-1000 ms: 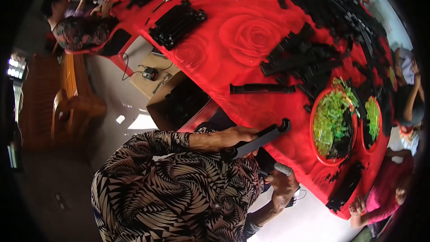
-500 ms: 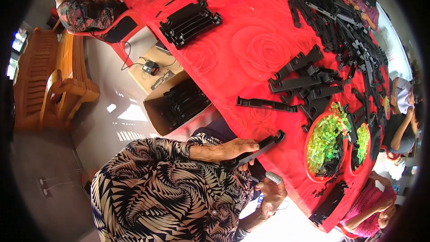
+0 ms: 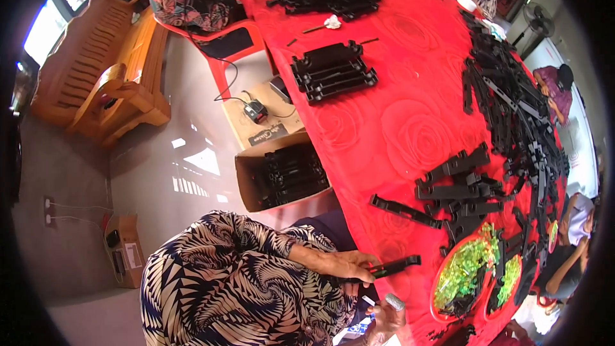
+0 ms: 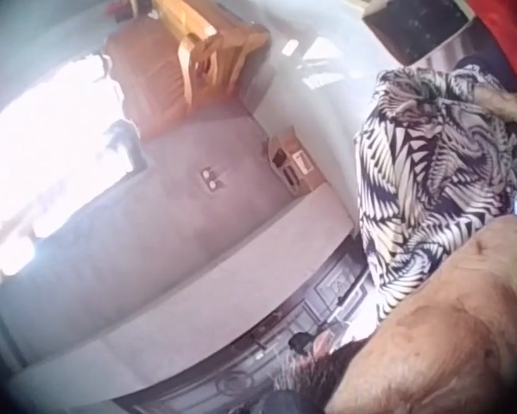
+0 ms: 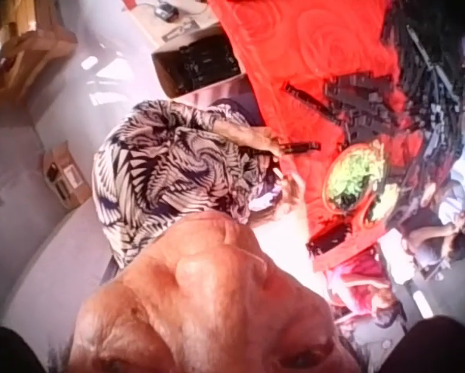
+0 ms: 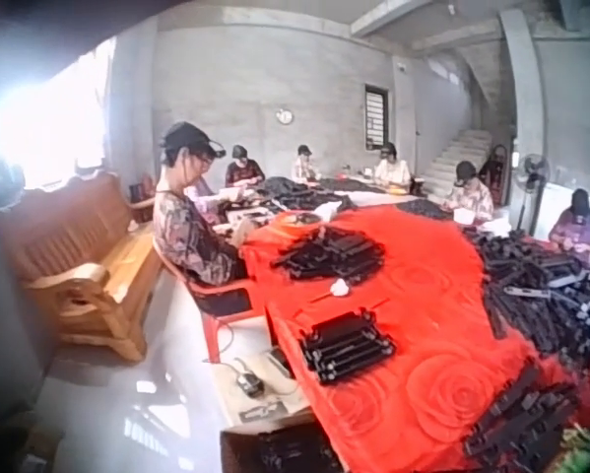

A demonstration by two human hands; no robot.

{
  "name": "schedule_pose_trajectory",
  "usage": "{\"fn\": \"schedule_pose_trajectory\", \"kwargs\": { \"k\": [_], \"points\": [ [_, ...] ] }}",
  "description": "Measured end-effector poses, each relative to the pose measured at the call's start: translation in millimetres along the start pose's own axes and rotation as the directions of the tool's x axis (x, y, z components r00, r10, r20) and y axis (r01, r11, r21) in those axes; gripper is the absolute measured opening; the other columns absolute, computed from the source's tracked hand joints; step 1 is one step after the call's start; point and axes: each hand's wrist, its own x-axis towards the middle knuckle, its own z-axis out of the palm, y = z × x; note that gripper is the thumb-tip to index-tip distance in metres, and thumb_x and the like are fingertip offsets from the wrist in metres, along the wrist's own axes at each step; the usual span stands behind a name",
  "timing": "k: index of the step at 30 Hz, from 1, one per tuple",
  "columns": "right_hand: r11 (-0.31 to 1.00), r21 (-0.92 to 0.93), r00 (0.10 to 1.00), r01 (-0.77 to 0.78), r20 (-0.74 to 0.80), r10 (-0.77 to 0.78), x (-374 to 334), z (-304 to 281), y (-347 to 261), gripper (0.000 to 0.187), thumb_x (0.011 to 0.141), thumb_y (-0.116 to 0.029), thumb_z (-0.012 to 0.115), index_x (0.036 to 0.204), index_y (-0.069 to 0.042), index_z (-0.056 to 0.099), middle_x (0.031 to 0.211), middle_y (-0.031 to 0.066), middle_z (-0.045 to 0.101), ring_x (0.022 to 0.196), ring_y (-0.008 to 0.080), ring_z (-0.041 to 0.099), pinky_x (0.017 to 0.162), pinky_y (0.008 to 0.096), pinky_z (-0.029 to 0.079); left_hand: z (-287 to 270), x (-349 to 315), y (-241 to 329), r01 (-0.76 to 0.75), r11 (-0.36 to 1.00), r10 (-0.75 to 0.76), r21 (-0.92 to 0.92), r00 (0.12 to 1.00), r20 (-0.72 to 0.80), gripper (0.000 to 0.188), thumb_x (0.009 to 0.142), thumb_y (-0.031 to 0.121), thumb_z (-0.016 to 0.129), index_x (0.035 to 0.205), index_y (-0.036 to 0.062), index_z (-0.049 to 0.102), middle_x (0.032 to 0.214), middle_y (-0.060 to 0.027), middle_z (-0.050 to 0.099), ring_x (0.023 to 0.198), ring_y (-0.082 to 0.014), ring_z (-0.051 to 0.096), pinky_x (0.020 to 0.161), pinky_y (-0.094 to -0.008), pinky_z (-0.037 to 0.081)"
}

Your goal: The person assembles components by inserting small green parts into black plastic frames by hand and placing them onto the table. The person then adjusts finger cots on their fingers.

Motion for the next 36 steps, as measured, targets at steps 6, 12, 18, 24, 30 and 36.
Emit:
{"fn": "schedule_pose_trajectory", "kwargs": {
  "k": [6,12,18,24,30,36],
  "points": [
    [0.996,0.084,0.999,0.018,0.047,-0.022,12.5,13.6,-6.0,0.04,0.073,-0.002,0.075,0.109,0.003,0.06,0.081,0.0066,0.06,0.057,0.0137,0.058,0.05,0.0249,0.05,-6.1,9.4,-9.0,0.038,0.998,-0.032,0.054,0.995,-0.098,0.031,0.093,0.024,0.059,0.113,0.0023,0.051,0.081,-0.004,0.064,0.058,-0.0135,0.064,0.048,-0.0274,0.054],
    [0.997,0.083,1.0,0.005,0.03,-0.007,15.4,17.1,-1.8,0.039,0.072,-0.002,0.075,0.109,0.004,0.061,0.083,0.0082,0.062,0.057,0.0143,0.058,0.05,0.0256,0.051,-4.8,8.3,-8.1,-0.001,0.979,0.014,0.204,0.998,-0.063,0.034,0.095,0.033,0.058,0.105,0.0006,0.056,0.079,-0.0023,0.063,0.057,-0.0113,0.06,0.051,-0.0265,0.052],
    [0.999,-0.047,1.0,-0.016,-0.001,0.016,13.7,31.5,-15.5,0.039,0.074,-0.003,0.072,0.11,0.004,0.061,0.085,0.0081,0.062,0.058,0.0136,0.058,0.05,0.0245,0.05,-11.7,5.1,-12.9,-0.137,0.918,0.132,0.373,0.99,0.038,0.041,0.096,0.034,0.053,0.116,-0.0018,0.058,0.082,-0.0044,0.063,0.06,-0.0136,0.059,0.055,-0.0281,0.051],
    [0.996,-0.093,0.999,0.002,0.036,0.001,26.3,29.2,-14.2,0.038,0.074,0.004,0.068,0.111,0.004,0.062,0.08,0.006,0.061,0.063,0.0152,0.059,0.055,0.0269,0.05,-3.8,-3.8,-9.8,-0.244,0.764,0.352,0.597,0.933,-0.069,0.043,0.094,0.032,0.056,0.119,-0.0033,0.055,0.069,-0.017,0.06,0.064,-0.0198,0.061,0.058,-0.0375,0.047],
    [0.998,-0.059,0.999,-0.033,0.023,0.034,21.0,27.4,-21.5,0.039,0.074,0.009,0.068,0.112,0.002,0.063,0.083,0.0079,0.064,0.065,0.0162,0.062,0.059,0.027,0.053,5.1,-13.1,8.8,-0.294,0.672,0.408,0.68,0.913,-0.008,0.04,0.091,0.034,0.059,0.101,-0.0046,0.056,0.073,-0.0229,0.06,0.07,-0.0359,0.064,0.061,-0.0439,0.046],
    [0.961,0.267,0.989,-0.069,0.142,0.032,10.6,25.8,-29.8,0.082,0.07,-0.04,0.083,0.13,0.004,0.048,0.122,0.0151,0.058,0.109,0.0214,0.058,0.08,0.0319,0.053,-2.5,-2.2,9.2,-0.431,0.493,0.549,0.756,0.828,0.114,0.032,0.09,0.016,0.064,0.114,-0.0029,0.056,0.078,-0.0179,0.063,0.071,-0.0166,0.064,0.058,-0.0341,0.052]
  ]
}}
